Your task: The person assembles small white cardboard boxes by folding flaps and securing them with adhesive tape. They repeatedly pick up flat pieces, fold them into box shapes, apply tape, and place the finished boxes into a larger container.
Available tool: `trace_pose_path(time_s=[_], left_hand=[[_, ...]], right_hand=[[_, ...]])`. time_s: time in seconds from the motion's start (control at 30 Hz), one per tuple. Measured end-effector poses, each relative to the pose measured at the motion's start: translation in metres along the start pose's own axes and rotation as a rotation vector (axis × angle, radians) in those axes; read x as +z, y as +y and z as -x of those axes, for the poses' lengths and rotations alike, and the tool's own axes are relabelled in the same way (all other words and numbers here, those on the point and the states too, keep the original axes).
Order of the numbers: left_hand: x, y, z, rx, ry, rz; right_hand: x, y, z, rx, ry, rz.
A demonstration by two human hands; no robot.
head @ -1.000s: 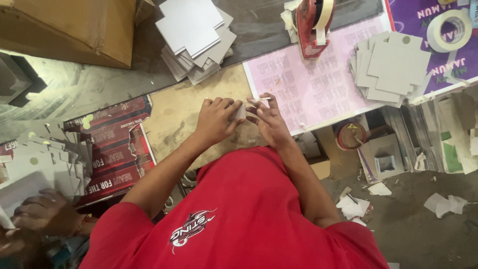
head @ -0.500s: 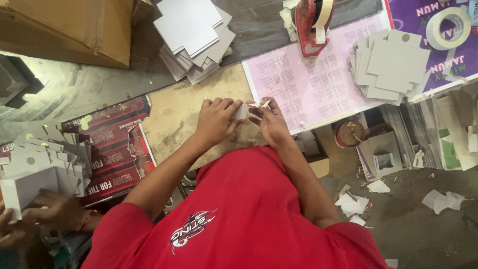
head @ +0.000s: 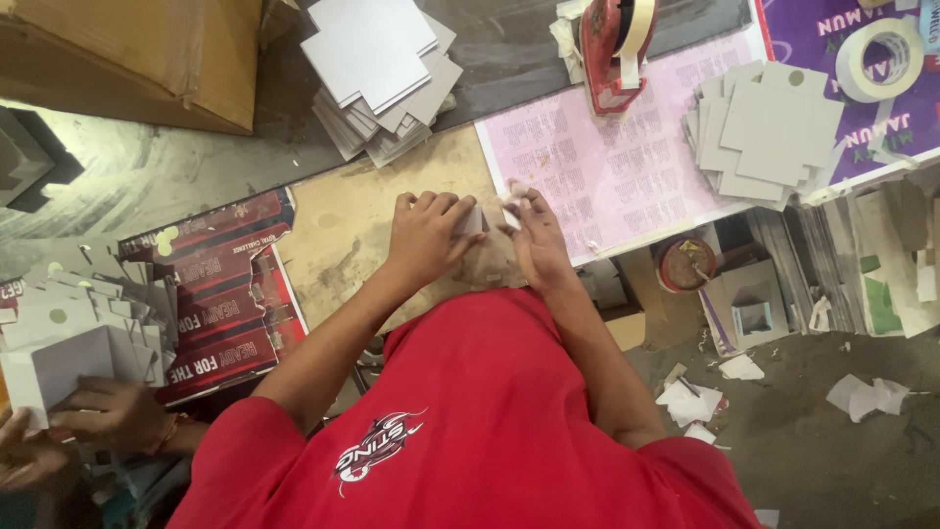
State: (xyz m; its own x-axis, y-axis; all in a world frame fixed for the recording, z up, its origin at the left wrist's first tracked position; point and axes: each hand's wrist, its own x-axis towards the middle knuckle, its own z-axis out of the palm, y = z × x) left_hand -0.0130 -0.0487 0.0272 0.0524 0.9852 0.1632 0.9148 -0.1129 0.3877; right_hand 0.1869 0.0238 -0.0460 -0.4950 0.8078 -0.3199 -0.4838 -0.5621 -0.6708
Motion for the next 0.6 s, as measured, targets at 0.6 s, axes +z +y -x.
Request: trace_pose_path(time_s=[0.6], left_hand=[[-0.002, -0.004, -0.005, 0.029, -0.052, -0.035]], right_hand=[[-0.026, 0.016, -0.004, -0.123, 0.034, 0.386]])
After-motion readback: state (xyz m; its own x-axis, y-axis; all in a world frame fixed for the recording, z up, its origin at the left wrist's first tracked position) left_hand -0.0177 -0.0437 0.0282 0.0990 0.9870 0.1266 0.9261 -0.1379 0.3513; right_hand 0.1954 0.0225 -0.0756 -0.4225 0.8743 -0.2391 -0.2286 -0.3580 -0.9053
